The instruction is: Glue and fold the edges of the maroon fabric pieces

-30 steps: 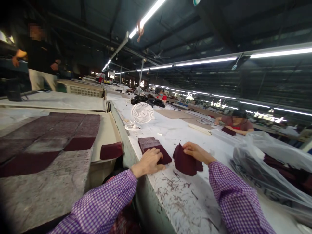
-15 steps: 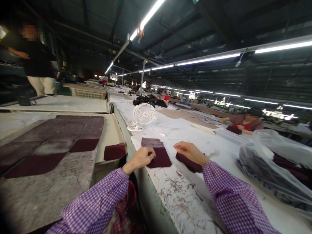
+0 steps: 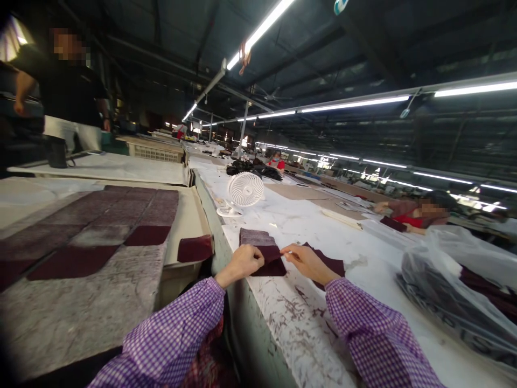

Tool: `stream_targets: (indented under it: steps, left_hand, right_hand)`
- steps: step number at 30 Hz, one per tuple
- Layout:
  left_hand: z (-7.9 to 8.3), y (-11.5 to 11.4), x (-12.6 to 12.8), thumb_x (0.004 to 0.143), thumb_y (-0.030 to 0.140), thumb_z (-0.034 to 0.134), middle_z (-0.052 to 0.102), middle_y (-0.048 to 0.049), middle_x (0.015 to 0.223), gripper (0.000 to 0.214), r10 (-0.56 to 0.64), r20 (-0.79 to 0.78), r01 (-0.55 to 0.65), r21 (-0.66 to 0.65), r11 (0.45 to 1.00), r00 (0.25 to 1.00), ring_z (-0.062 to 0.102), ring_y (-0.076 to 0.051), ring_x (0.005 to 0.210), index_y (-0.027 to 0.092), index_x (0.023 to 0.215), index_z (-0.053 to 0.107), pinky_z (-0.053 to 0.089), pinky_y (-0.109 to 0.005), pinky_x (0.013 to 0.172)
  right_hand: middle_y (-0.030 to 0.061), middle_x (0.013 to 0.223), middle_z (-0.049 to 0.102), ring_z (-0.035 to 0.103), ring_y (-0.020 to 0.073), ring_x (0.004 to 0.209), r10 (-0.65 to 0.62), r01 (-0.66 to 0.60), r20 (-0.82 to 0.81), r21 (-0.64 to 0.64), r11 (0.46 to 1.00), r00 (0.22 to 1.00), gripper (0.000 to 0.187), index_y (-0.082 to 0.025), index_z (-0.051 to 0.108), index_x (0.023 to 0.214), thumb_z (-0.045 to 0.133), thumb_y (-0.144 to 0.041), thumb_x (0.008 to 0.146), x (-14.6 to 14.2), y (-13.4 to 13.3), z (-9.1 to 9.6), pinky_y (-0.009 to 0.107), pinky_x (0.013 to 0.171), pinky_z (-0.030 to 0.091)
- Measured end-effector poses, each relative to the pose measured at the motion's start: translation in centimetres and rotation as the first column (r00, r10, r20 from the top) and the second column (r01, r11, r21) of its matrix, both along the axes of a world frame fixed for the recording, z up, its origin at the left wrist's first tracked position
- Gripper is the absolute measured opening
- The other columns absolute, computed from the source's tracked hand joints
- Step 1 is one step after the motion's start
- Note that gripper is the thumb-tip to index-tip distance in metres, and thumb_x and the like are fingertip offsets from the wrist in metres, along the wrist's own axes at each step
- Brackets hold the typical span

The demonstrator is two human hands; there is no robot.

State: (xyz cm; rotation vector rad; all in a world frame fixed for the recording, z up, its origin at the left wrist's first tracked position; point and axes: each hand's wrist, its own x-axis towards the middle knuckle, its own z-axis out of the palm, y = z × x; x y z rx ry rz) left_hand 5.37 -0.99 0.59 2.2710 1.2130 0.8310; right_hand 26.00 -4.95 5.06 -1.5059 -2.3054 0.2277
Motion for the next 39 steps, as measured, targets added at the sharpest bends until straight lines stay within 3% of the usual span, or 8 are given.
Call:
stream_targets:
  steps: [6,10,13,16,21,31,35,39]
  left_hand:
    - [-0.4,0.4,-0.6,0.075,0.022,0.048,0.068,-0.0020,0.069,0.022,0.004,0.140,0.009,-0.094,0.995,0.990,0.061,-0.017,0.068,0.018,0.073,0.070,0.043,-0.024,0.063]
    - [-0.4,0.0,-0.5,0.078,0.041,0.055,0.067,-0.0029,0.079,0.025,-0.043,0.198,0.053,-0.048,0.997,0.979,0.061,-0.019,0.076,0.019,0.085,0.065,0.045,-0.028,0.072]
    - [-0.8,0.3,0.1,0.072,0.035,0.063,0.064,-0.0052,0.072,0.017,0.036,0.386,0.002,-0.098,0.995,0.922,0.060,-0.024,0.082,0.018,0.070,0.061,0.043,-0.035,0.081]
    - [-1.3,1.7,0.2,0.075,0.024,0.058,0.059,-0.0036,0.061,0.020,0.179,0.552,-0.072,-0.211,0.975,0.815,0.060,-0.022,0.077,0.018,0.057,0.052,0.044,-0.036,0.080]
    - [-2.0,5.3,-3.0,0.082,0.021,0.046,0.052,-0.0001,0.056,0.017,0.407,0.743,-0.092,-0.428,0.899,0.531,0.057,-0.014,0.059,0.017,0.066,0.049,0.048,-0.026,0.056]
    - [-0.6,7.0,-13.8,0.086,0.017,0.039,0.039,0.0054,0.055,0.019,0.570,0.819,-0.282,-0.534,0.797,0.062,0.048,-0.010,0.054,0.021,0.068,0.037,0.045,-0.021,0.052]
    - [0.9,4.5,-13.7,0.080,0.029,0.054,0.038,0.0059,0.054,0.023,0.472,0.861,-0.427,-0.360,0.830,0.191,0.044,-0.011,0.053,0.019,0.064,0.041,0.038,-0.020,0.048]
    - [0.6,-0.5,-8.5,0.083,0.030,0.050,0.053,-0.0001,0.061,0.021,0.222,0.544,-0.286,0.035,0.957,0.809,0.055,-0.016,0.063,0.018,0.067,0.052,0.044,-0.027,0.062]
  right_hand:
    - [0.0075,0.114,0.057,0.057,0.0135,0.073,0.034,-0.031,-0.065,0.041,0.999,0.997,0.031,-0.021,0.057,0.112,0.050,-0.029,0.083,-1.3,0.3,0.1,0.029,0.066,0.048]
    - [0.0043,0.082,0.063,0.058,0.0170,0.075,0.003,0.004,-0.078,0.085,0.996,0.997,0.024,-0.018,0.063,0.084,0.046,-0.034,0.086,-3.0,1.1,-0.3,0.032,0.073,0.048]
    - [0.0047,0.079,0.064,0.062,0.0177,0.077,-0.130,0.174,-0.280,0.138,0.975,0.951,0.030,-0.017,0.060,0.096,0.037,-0.036,0.091,-3.6,1.8,-1.3,0.033,0.073,0.050]
    - [0.0082,0.088,0.065,0.062,0.0196,0.083,-0.193,0.235,-0.190,0.228,0.945,0.962,0.033,-0.016,0.060,0.098,0.035,-0.036,0.092,-3.6,2.1,-2.8,0.037,0.078,0.049]
    - [0.0125,0.120,0.058,0.051,0.0218,0.113,-0.047,0.002,0.207,0.211,0.977,0.977,0.033,-0.015,0.057,0.114,0.038,-0.031,0.092,-3.4,1.9,-5.1,0.042,0.100,0.038]
    - [0.0125,0.121,0.056,0.050,0.0223,0.112,-0.010,-0.044,0.258,0.204,0.978,0.966,0.031,-0.014,0.054,0.117,0.036,-0.024,0.093,-3.9,1.8,-5.0,0.042,0.100,0.038]
    - [0.0108,0.122,0.057,0.050,0.0233,0.113,0.017,-0.048,0.198,0.151,0.987,0.980,0.029,-0.018,0.056,0.114,0.039,-0.027,0.092,-3.9,1.8,-4.3,0.041,0.101,0.037]
    - [0.0129,0.121,0.057,0.051,0.0259,0.113,0.008,-0.011,-0.064,-0.048,0.999,0.998,0.033,-0.015,0.057,0.112,0.049,-0.035,0.087,-3.6,1.4,-2.5,0.043,0.100,0.037]
